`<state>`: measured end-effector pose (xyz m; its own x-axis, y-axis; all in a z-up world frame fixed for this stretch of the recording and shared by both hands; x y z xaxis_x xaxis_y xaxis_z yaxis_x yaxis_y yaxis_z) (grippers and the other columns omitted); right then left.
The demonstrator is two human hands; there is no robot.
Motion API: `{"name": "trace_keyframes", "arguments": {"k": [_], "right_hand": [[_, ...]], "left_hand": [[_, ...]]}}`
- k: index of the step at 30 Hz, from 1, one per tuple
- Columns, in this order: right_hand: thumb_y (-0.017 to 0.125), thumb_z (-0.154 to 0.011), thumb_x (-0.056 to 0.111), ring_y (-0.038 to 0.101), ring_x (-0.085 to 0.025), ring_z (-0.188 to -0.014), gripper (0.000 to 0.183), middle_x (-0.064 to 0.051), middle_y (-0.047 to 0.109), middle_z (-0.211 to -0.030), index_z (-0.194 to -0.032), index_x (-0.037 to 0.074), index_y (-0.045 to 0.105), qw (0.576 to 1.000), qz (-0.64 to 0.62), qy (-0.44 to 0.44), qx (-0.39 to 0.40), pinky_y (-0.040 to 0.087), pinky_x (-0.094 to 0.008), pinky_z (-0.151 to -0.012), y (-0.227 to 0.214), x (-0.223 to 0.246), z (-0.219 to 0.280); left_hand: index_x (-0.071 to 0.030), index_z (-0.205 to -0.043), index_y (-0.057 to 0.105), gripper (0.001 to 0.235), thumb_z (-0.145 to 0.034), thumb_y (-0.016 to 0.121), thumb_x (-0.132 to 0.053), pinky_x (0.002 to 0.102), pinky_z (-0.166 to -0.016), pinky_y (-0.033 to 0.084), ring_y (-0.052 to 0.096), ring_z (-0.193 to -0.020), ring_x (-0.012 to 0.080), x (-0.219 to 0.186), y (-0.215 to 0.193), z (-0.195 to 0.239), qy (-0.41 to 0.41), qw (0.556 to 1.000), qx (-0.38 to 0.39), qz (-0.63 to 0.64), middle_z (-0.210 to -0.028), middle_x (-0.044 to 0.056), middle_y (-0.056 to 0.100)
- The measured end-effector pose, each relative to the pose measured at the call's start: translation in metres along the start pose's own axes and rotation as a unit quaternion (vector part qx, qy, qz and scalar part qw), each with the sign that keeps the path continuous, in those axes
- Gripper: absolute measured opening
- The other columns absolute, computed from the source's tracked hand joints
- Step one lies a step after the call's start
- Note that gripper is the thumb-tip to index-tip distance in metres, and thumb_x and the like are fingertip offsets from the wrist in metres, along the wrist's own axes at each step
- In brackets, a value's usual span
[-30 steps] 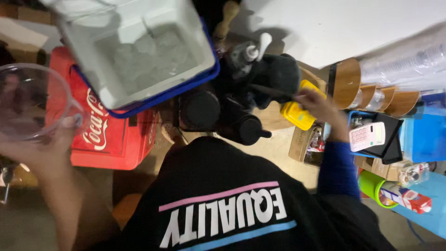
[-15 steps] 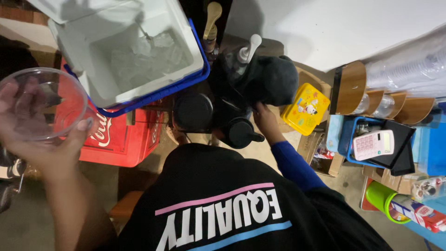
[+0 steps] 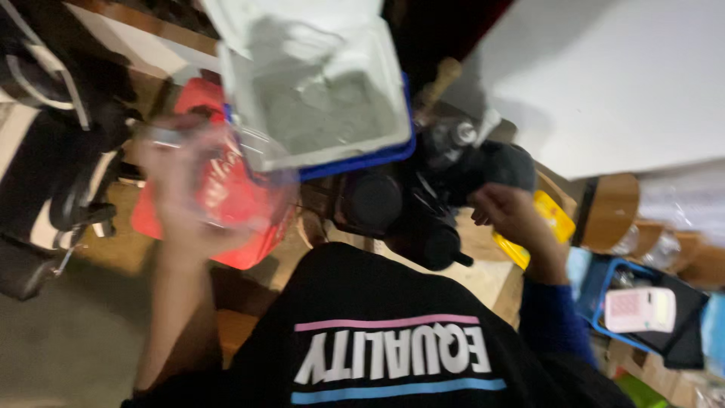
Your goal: The person scoops ice from a white cooler using a metal scoop and adds it to several plastic cups containing a light-colored beverage. The person repeatedly moves between the cooler and a counter where the cups are placed, filling each cup with ice.
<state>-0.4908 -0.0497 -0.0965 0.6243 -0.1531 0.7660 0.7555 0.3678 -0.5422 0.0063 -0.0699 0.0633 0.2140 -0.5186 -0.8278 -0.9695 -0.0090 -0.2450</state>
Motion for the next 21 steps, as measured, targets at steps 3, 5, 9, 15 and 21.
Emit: {"name": "trace_keyframes", "arguments": {"k": [3, 5, 9, 15, 21], "right_hand": [[0.039, -0.107, 0.042, 0.069, -0.011, -0.063, 0.052, -0.004, 0.072, -0.072, -0.11, 0.005, 0.075, 0.977, -0.135, -0.064, 0.155, 0.057, -0.026, -0.058, 0.028, 0.161, -0.027], [0.038, -0.104, 0.051, 0.072, -0.016, -0.069, 0.056, -0.008, 0.073, -0.084, -0.113, 0.005, 0.069, 0.969, -0.152, -0.067, 0.18, 0.06, -0.03, -0.064, 0.06, 0.223, -0.07], [0.051, -0.1, 0.05, 0.073, -0.024, -0.085, 0.055, -0.015, 0.076, -0.095, -0.109, 0.001, 0.075, 0.942, -0.055, -0.016, 0.331, 0.06, -0.038, -0.081, 0.132, 0.273, -0.148], [0.051, -0.099, 0.042, 0.07, -0.027, -0.086, 0.046, -0.014, 0.072, -0.105, -0.134, 0.011, 0.055, 0.966, -0.037, 0.045, 0.252, 0.059, -0.042, -0.074, 0.132, 0.27, -0.176], [0.051, -0.102, 0.015, 0.071, -0.036, -0.087, 0.05, -0.021, 0.072, -0.1, -0.15, 0.003, 0.043, 0.893, 0.402, -0.168, 0.11, 0.056, -0.048, -0.073, 0.109, 0.239, -0.232]], "left_hand": [[0.0, -0.14, 0.053, 0.108, -0.05, 0.098, -0.041, 0.048, -0.122, 0.038, 0.042, -0.143, 0.0346, -0.02, 0.032, -0.004, 0.052, 0.987, 0.141, -0.055, -0.146, 0.018, 0.042], [0.002, -0.134, 0.052, 0.1, -0.058, 0.097, -0.045, 0.046, -0.117, 0.04, 0.045, -0.142, 0.0397, -0.022, 0.074, -0.006, 0.118, 0.943, 0.299, -0.086, -0.152, 0.022, 0.041], [0.002, -0.137, 0.053, 0.094, -0.06, 0.091, -0.037, 0.042, -0.113, 0.042, 0.049, -0.136, 0.0364, -0.005, 0.102, -0.001, 0.035, 0.905, 0.421, -0.051, -0.153, 0.02, 0.04], [0.0, -0.134, 0.054, 0.087, -0.062, 0.089, -0.034, 0.04, -0.104, 0.052, 0.051, -0.138, 0.0323, 0.038, 0.07, 0.002, -0.053, 0.923, 0.378, 0.045, -0.169, 0.024, 0.02], [-0.001, -0.131, 0.054, 0.089, -0.057, 0.096, -0.025, 0.045, -0.111, 0.045, 0.047, -0.14, 0.0347, 0.109, -0.027, 0.027, -0.169, 0.978, 0.117, -0.027, -0.155, 0.024, 0.04]]}}
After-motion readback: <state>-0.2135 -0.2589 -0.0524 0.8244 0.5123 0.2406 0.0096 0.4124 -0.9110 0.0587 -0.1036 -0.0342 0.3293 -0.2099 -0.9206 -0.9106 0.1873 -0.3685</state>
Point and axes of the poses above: each hand's wrist, its own z-axis away from the middle knuckle, its own y-axis out of the palm, x = y × z, the point moved 7 cm from there along -z, towards the middle knuckle
